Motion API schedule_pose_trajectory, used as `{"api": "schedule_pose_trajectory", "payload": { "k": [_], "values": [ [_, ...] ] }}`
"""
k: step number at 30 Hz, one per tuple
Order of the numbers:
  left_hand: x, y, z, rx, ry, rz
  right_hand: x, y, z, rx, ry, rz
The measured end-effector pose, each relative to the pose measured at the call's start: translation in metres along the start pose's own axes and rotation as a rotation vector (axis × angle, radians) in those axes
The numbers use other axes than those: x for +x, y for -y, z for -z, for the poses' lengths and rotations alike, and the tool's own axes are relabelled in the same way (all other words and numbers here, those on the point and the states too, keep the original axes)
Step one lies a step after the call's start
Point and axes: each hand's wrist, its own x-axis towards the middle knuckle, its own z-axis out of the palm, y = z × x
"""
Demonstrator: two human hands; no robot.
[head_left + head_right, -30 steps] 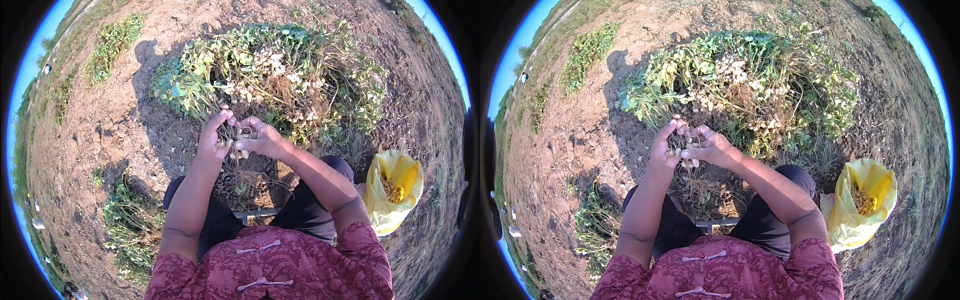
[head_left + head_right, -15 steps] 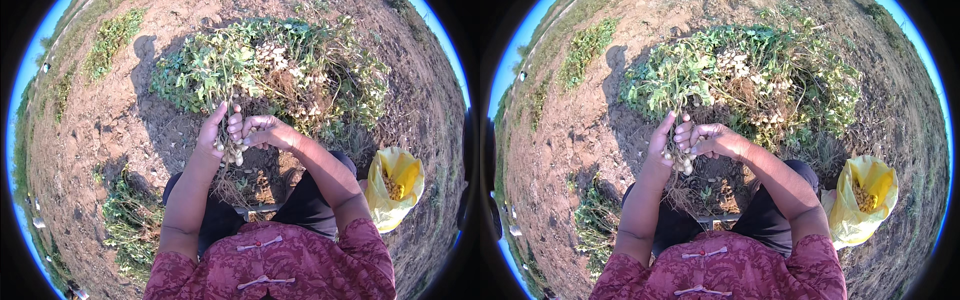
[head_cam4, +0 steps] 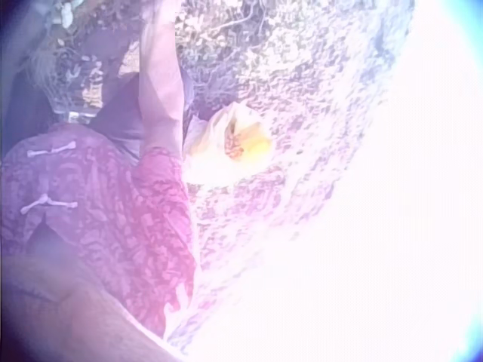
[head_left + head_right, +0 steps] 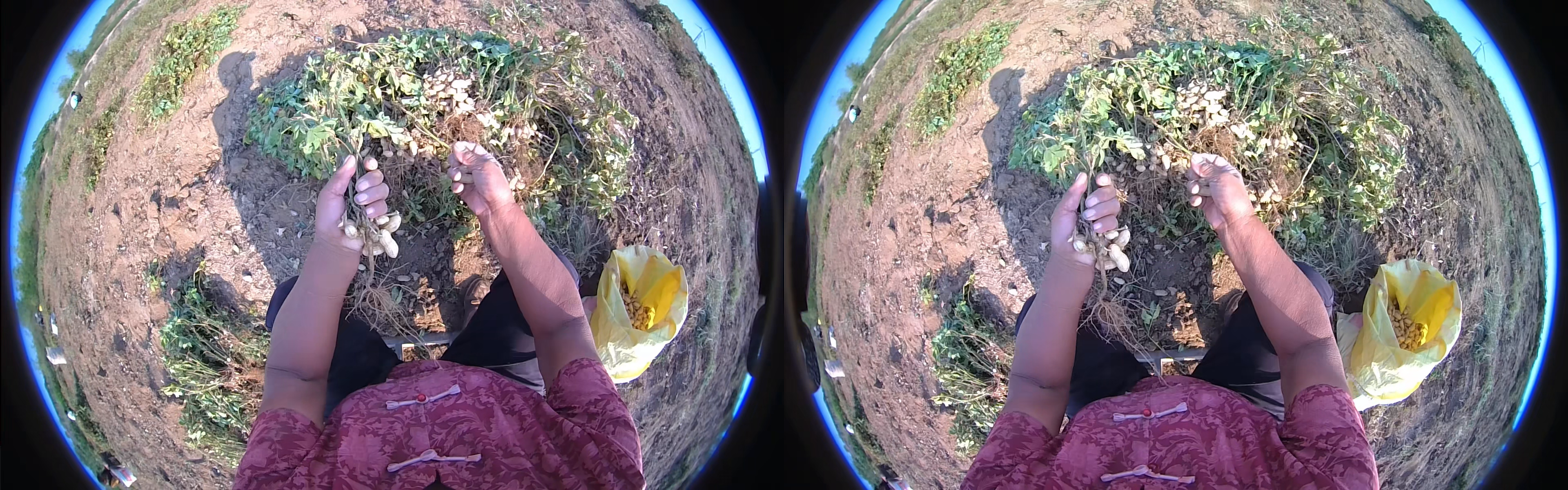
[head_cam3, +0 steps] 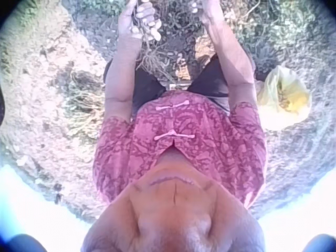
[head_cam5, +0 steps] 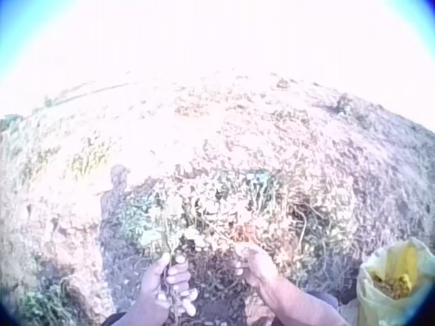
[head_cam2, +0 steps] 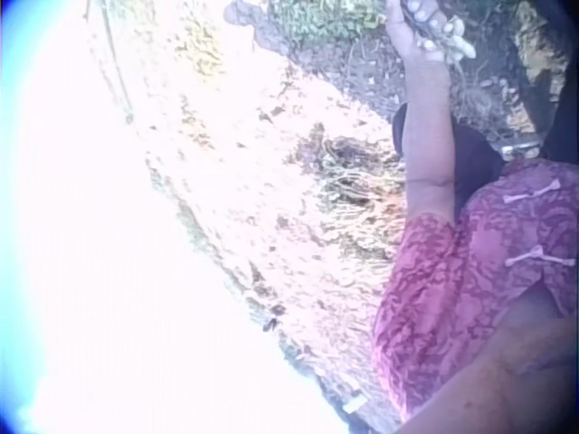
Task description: The person sits on the ground and repeatedly pulls peanut pods from uprooted peanut plants, then places the pods into a yellow sack. The person handles the plants by hand and discards the stems after removing the pods.
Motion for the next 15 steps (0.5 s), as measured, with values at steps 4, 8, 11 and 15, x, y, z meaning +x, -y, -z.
{"api": "schedule_pose_trajectory", "payload": {
  "k": [4,8,11,15],
  "values": [
    [-0.011,-0.009,-0.002,0.104,-0.001,-0.140,-0.003,0.033,-0.005,-0.055,-0.095,-0.109],
    [-0.006,-0.006,0.000,0.102,-0.052,-0.147,-0.032,0.005,-0.036,-0.197,0.233,-0.250],
    [-0.005,-0.003,-0.001,0.115,-0.039,-0.210,-0.047,-0.006,-0.054,-0.440,0.352,-0.309],
    [-0.002,0.005,0.004,0.093,-0.063,-0.221,-0.051,-0.022,-0.058,-0.489,0.416,-0.253]
  ]
}}
